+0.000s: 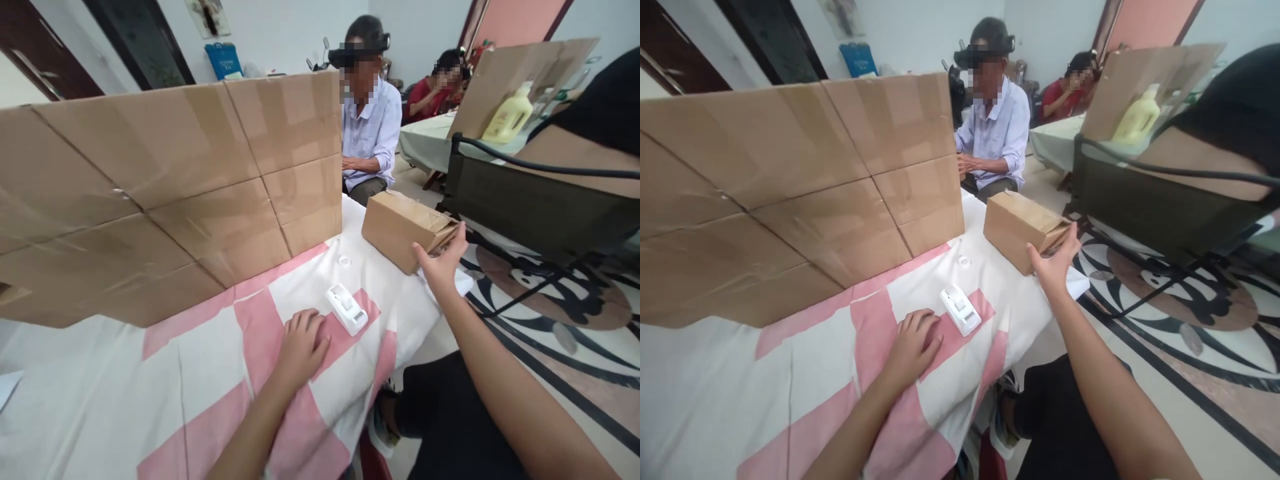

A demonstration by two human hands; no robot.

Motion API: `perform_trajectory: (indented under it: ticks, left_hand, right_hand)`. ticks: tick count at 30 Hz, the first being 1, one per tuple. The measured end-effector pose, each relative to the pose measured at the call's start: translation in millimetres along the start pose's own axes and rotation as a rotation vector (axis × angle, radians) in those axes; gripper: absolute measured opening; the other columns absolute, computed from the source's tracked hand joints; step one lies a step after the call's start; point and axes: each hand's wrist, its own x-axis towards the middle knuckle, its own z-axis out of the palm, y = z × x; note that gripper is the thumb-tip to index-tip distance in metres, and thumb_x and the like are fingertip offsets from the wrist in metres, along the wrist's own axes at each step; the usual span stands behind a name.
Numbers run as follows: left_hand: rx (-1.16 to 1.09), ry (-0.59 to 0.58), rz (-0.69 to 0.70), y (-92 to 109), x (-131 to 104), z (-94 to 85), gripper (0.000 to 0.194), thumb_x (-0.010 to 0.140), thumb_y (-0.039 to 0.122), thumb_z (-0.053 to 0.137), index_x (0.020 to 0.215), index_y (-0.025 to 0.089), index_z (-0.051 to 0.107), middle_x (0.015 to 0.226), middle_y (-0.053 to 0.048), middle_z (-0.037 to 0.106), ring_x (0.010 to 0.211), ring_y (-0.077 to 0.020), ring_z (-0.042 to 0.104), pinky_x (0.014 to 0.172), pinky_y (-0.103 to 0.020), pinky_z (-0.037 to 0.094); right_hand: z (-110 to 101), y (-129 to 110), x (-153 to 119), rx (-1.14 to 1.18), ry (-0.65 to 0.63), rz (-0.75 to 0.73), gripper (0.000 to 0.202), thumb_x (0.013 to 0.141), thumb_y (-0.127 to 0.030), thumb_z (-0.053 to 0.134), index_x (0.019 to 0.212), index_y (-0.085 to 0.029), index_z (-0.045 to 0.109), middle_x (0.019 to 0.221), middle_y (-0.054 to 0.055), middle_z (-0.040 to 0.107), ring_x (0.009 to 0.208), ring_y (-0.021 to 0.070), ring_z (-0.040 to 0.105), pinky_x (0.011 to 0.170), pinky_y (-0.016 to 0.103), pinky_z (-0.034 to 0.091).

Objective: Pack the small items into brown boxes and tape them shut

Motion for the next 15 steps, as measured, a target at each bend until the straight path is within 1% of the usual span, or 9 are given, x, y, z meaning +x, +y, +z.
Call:
perform_trajectory:
  ticks: [3, 5, 7, 9, 10, 11, 12, 13, 15]
  left_hand:
    - [-0.031, 0.010, 0.002, 1, 2, -0.1, 0.027, 0.094, 0.028, 0.056, 0.121, 0.024, 0.061, 0.132, -0.008, 0.059, 0.125, -0.0290, 0.051, 0.103, -0.048, 0.045]
    - [-0.052, 0.014, 0.001, 1, 3, -0.4, 0.028, 0.092, 0.027, 0.057, 0.119, 0.024, 0.061, 0.131, -0.009, 0.060, 0.124, -0.0294, 0.051, 0.103, -0.048, 0.044]
    - [-0.089, 0.019, 0.005, -1, 3, -0.1, 0.029, 0.090, 0.027, 0.058, 0.118, 0.024, 0.062, 0.131, -0.009, 0.060, 0.123, -0.0292, 0.050, 0.103, -0.048, 0.043]
    - [-0.147, 0.024, 0.012, -5, 3, 1.6, 0.029, 0.089, 0.029, 0.059, 0.117, 0.024, 0.063, 0.131, -0.008, 0.060, 0.122, -0.0282, 0.050, 0.103, -0.047, 0.042]
    - [-0.180, 0.025, 0.017, -7, 3, 3.1, 0.028, 0.089, 0.030, 0.059, 0.116, 0.024, 0.064, 0.130, -0.008, 0.061, 0.122, -0.0278, 0.050, 0.103, -0.047, 0.042]
    - [-0.212, 0.024, 0.019, -9, 4, 4.8, 0.028, 0.088, 0.031, 0.059, 0.114, 0.023, 0.065, 0.129, -0.008, 0.061, 0.122, -0.0275, 0.050, 0.103, -0.046, 0.042]
    - [-0.244, 0.024, 0.018, -12, 5, 6.4, 0.027, 0.088, 0.032, 0.059, 0.112, 0.023, 0.066, 0.126, -0.008, 0.062, 0.121, -0.0276, 0.050, 0.103, -0.046, 0.042]
    - [-0.279, 0.027, 0.012, -14, 7, 7.6, 0.026, 0.087, 0.033, 0.058, 0.109, 0.022, 0.067, 0.124, -0.008, 0.063, 0.119, -0.0281, 0.051, 0.103, -0.047, 0.042]
    - [-0.379, 0.033, -0.016, -17, 10, 7.7, 0.025, 0.086, 0.034, 0.058, 0.104, 0.021, 0.068, 0.118, -0.010, 0.065, 0.117, -0.0299, 0.052, 0.103, -0.050, 0.042]
  right_hand:
    - [49, -22, -8, -0.062, -0.115, 0.025, 0.124, 0.076, -0.058, 0.070, 0.163, -0.010, -0.004, 0.160, 0.028, 0.008, 0.153, 0.0373, 0.016, 0.121, 0.056, 0.024]
    - [81, -41, -14, -0.161, -0.192, 0.057, 0.122, 0.081, -0.059, 0.064, 0.161, -0.007, -0.011, 0.163, 0.032, -0.008, 0.156, 0.0411, 0.003, 0.119, 0.063, 0.024]
    - [105, -55, -17, -0.301, -0.303, 0.099, 0.117, 0.085, -0.059, 0.059, 0.162, -0.007, -0.011, 0.164, 0.034, -0.015, 0.156, 0.0454, 0.000, 0.115, 0.073, 0.022]
    - [119, -63, -19, -0.444, -0.479, 0.097, 0.105, 0.088, -0.059, 0.057, 0.165, -0.014, 0.002, 0.168, 0.031, -0.007, 0.155, 0.0466, 0.012, 0.111, 0.080, 0.018]
    - [123, -65, -19, -0.503, -0.563, 0.087, 0.089, 0.092, -0.057, 0.052, 0.164, -0.021, 0.016, 0.170, 0.026, 0.006, 0.154, 0.0446, 0.020, 0.111, 0.080, 0.016]
    - [124, -68, -19, -0.555, -0.660, 0.087, 0.071, 0.096, -0.055, 0.045, 0.160, -0.029, 0.032, 0.169, 0.021, 0.022, 0.154, 0.0428, 0.023, 0.110, 0.081, 0.016]
    - [124, -72, -18, -0.581, -0.691, 0.079, 0.058, 0.098, -0.052, 0.041, 0.151, -0.031, 0.048, 0.164, 0.019, 0.035, 0.153, 0.0445, 0.026, 0.107, 0.084, 0.017]
    - [123, -78, -16, -0.606, -0.694, 0.067, 0.052, 0.099, -0.049, 0.041, 0.144, -0.031, 0.057, 0.159, 0.020, 0.043, 0.150, 0.0470, 0.031, 0.103, 0.086, 0.021]
    - [120, -100, -12, -0.606, -0.574, -0.011, 0.040, 0.098, -0.045, 0.050, 0.128, -0.027, 0.069, 0.144, 0.021, 0.057, 0.136, 0.0489, 0.049, 0.096, 0.084, 0.035]
